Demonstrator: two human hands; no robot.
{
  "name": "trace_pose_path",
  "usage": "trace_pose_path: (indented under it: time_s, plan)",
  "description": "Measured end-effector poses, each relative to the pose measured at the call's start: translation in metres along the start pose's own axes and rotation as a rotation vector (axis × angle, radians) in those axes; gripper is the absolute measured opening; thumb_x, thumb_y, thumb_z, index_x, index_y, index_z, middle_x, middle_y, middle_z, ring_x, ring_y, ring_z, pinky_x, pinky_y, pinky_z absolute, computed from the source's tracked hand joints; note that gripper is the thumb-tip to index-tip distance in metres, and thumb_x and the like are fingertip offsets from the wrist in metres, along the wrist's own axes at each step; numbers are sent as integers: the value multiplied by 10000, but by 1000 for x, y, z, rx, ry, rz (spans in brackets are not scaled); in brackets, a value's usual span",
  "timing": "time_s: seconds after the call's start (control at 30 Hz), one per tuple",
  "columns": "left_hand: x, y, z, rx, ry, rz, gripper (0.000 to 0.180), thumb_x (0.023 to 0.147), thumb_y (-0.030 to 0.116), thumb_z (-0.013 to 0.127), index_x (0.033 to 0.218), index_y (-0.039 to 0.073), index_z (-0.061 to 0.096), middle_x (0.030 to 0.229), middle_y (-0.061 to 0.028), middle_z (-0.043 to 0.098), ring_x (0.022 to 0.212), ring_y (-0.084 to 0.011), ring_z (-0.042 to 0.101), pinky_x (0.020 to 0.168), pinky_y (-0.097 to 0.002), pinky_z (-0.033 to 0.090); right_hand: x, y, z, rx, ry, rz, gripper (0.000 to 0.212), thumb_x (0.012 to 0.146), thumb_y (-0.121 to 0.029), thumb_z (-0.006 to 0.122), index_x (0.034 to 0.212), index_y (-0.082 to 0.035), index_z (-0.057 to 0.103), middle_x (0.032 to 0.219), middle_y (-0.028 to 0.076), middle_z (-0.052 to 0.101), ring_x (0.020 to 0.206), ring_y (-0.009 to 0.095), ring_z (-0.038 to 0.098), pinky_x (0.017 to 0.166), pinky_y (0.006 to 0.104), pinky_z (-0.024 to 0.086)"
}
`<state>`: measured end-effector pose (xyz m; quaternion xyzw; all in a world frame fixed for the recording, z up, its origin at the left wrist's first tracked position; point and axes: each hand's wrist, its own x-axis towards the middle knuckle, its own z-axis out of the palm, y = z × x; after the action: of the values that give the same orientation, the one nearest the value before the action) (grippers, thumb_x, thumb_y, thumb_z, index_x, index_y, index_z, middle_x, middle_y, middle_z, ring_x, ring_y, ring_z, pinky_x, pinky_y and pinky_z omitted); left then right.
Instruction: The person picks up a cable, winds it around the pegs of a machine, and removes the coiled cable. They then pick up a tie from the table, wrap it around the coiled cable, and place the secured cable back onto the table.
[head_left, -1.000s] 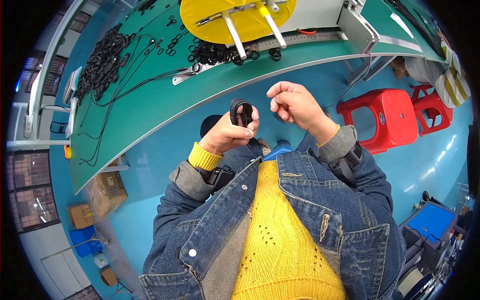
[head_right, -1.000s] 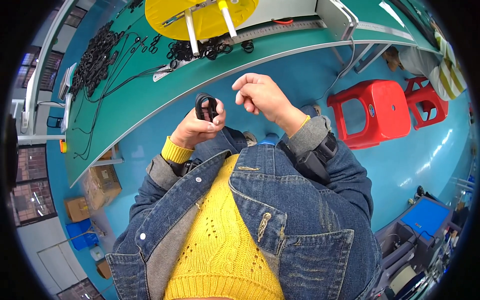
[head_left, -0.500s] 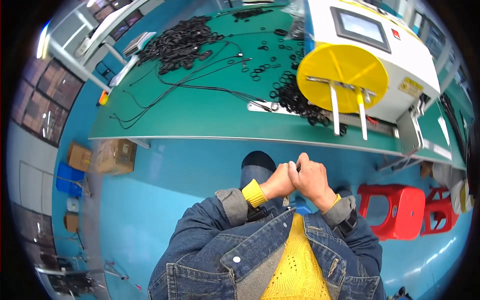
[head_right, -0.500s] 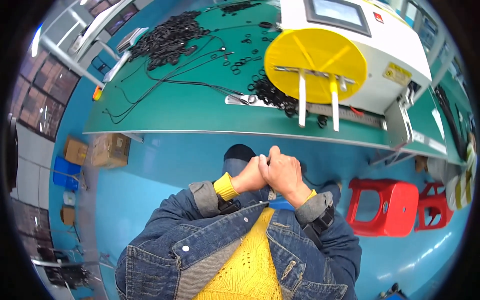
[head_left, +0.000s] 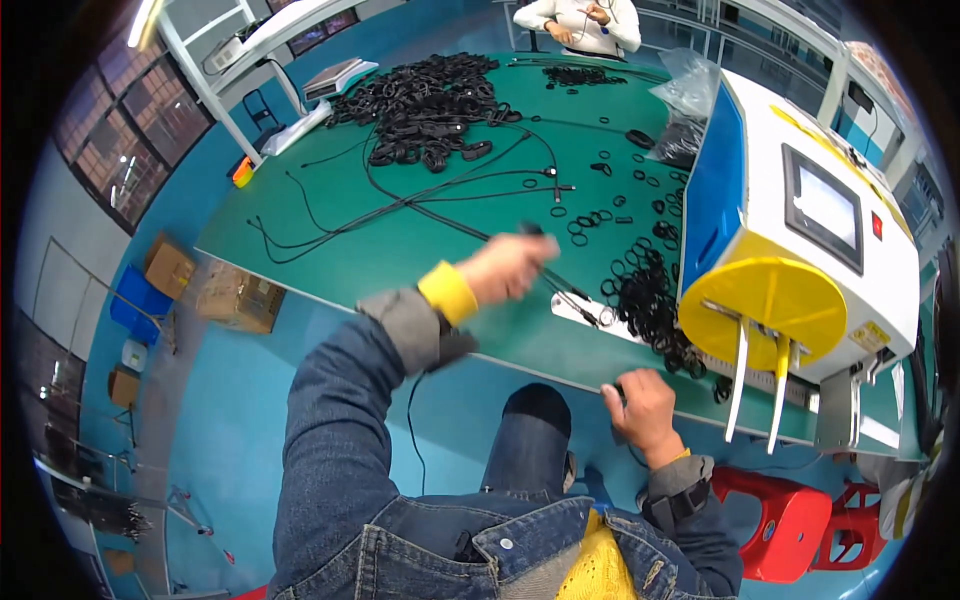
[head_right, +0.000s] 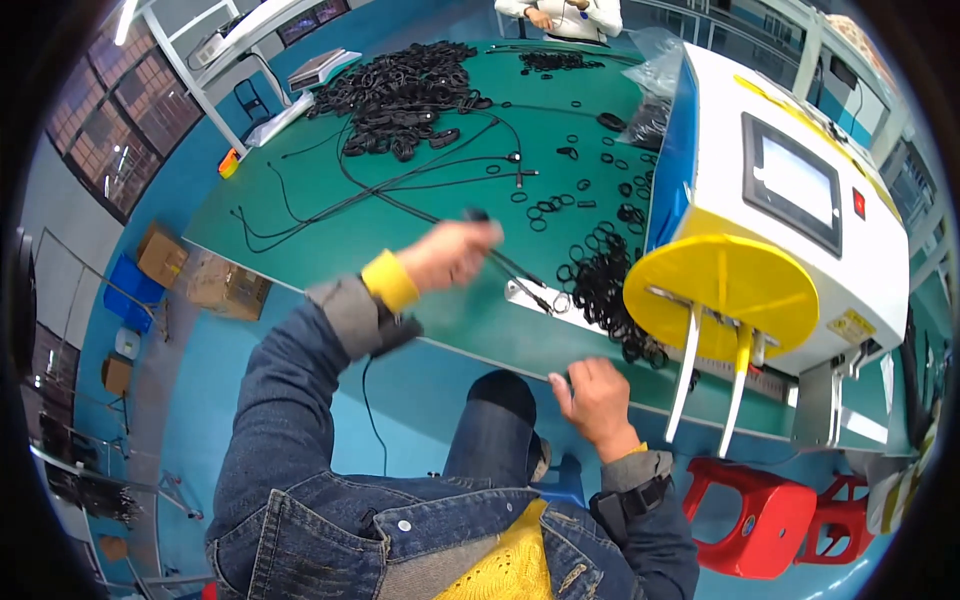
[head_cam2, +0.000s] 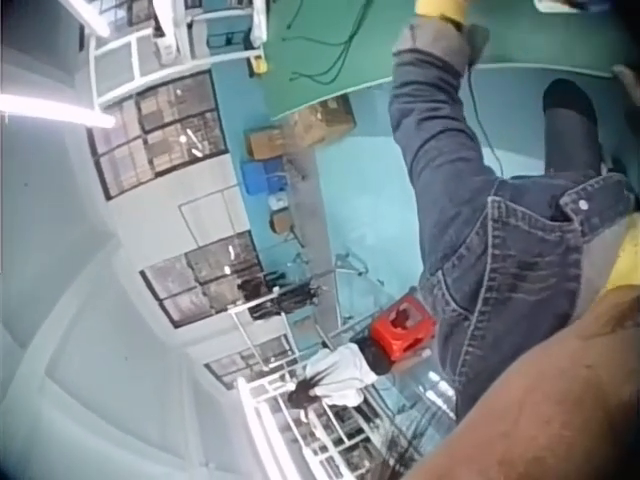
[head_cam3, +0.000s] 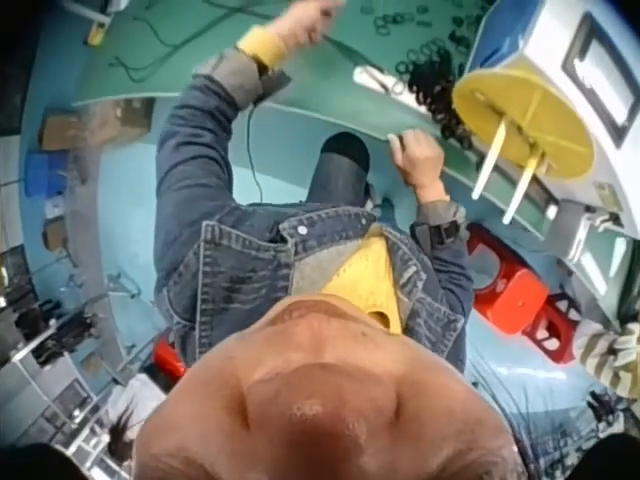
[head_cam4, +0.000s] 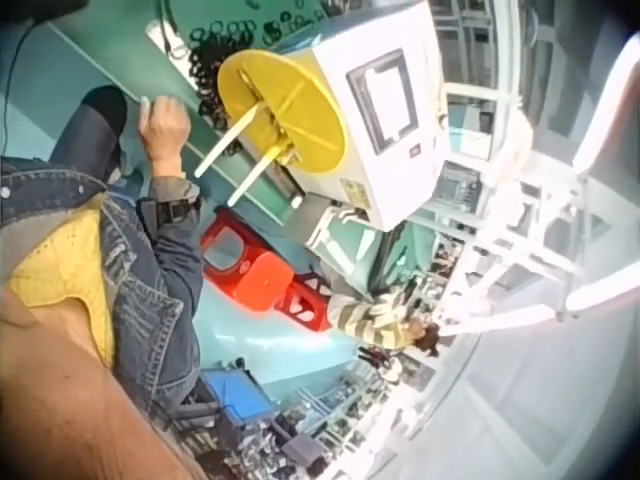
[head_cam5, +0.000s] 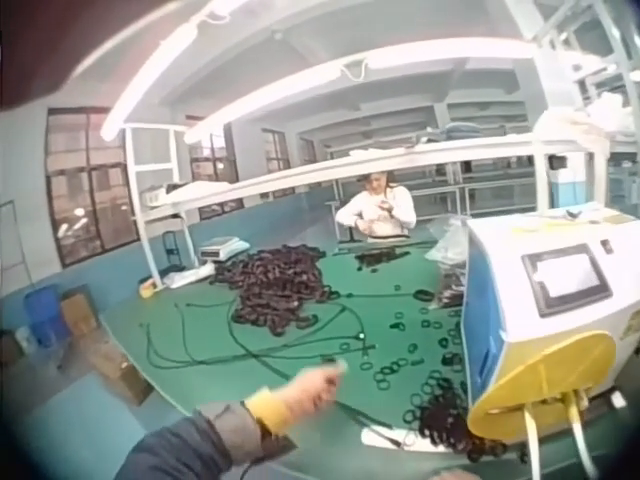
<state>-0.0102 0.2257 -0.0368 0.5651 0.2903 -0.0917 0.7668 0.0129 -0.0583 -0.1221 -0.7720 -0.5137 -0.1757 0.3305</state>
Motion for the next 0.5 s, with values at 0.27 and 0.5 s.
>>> trace_pose_path:
  time_s: [0.27, 0.5]
  plan:
    - [104, 148, -175, -395, 282, 607, 628, 851, 522, 430, 1251, 40, 384, 1279, -213, 410, 1177, -349, 392, 901, -503, 365, 5, -1, 4, -114, -69, 35, 240, 664, -201, 672, 652, -77, 466, 600, 94, 411, 543, 280, 449, 474, 367, 361]
    - [123, 48, -205, 1019, 853, 610, 343, 809, 283, 552, 1056, 50, 601, 1252, -167, 460, 1137, -348, 436, 927, -393, 383, 10, -2, 5, -170, -99, 48, 228, 639, -189, 663, 664, -75, 466, 597, 93, 405, 538, 278, 445, 469, 370, 353]
